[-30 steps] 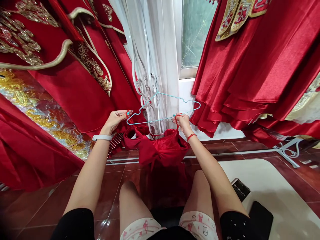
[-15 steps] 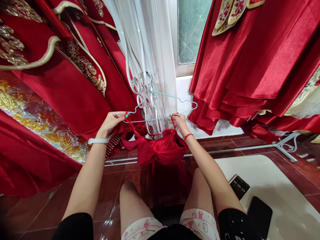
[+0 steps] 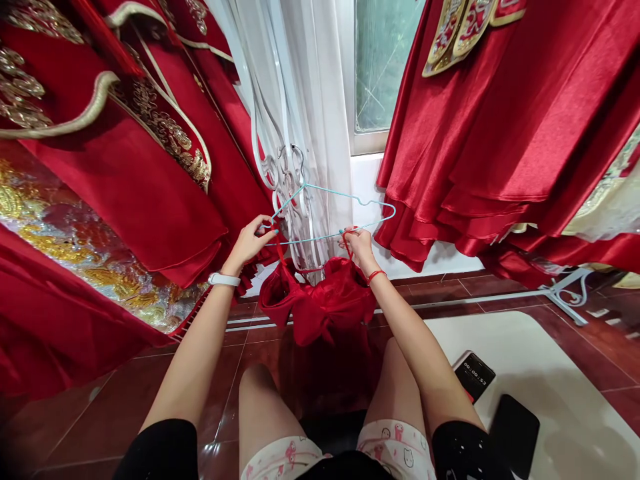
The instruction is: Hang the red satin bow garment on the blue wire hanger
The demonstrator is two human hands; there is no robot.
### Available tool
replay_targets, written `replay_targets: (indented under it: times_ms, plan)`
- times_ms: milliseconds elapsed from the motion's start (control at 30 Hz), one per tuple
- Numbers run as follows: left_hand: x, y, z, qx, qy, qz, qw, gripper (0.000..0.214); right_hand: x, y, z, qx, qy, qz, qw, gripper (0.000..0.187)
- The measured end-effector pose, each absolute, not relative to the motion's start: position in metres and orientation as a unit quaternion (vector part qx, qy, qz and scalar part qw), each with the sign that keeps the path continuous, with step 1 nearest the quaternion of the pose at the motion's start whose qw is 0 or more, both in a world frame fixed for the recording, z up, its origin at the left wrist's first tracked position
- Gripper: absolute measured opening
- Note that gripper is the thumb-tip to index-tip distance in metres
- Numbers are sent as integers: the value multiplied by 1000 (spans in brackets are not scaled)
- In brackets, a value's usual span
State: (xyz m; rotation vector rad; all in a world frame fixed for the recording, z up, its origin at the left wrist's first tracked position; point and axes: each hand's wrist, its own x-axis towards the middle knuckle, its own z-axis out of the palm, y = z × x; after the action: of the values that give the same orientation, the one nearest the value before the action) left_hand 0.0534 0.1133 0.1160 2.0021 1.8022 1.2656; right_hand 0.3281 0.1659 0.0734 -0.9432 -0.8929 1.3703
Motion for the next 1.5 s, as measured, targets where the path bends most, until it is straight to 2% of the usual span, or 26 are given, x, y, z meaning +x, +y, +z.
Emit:
replay_targets:
  times_ms: [167,333,500,800,1100,1167,1267,1400,1500]
  plan:
    - [47,115,114,697,573,426,68,32,354,176,73,-403,-424,539,606,17]
    - [39,115,119,703,579,406,74,34,405,191,77,-397,-438,486,644,26]
    - [37,118,123,709,573,401,87,35,437,204,98,-374,-465,455,661,27]
    - [35,120,120,712,574,395,83,33,428,233,151,-396,-644,355,550,23]
    - [40,119,107,706,577,405,76,36,415,228,159,-398,-743,266,468,10]
    - [41,121,103,710,574,403,61,35,412,222,159,-402,-773,230,434,19]
    - [43,123,98,713,577,397,21,36,402,211,154,-432,-809,112,382,25]
    - [46,116,90,708,606,362,-25,46,394,202,141,-459,-808,-34,367,24]
    - [48,96,71,678,633,369,-62,70,395,203,134,-452,-818,-68,349,28]
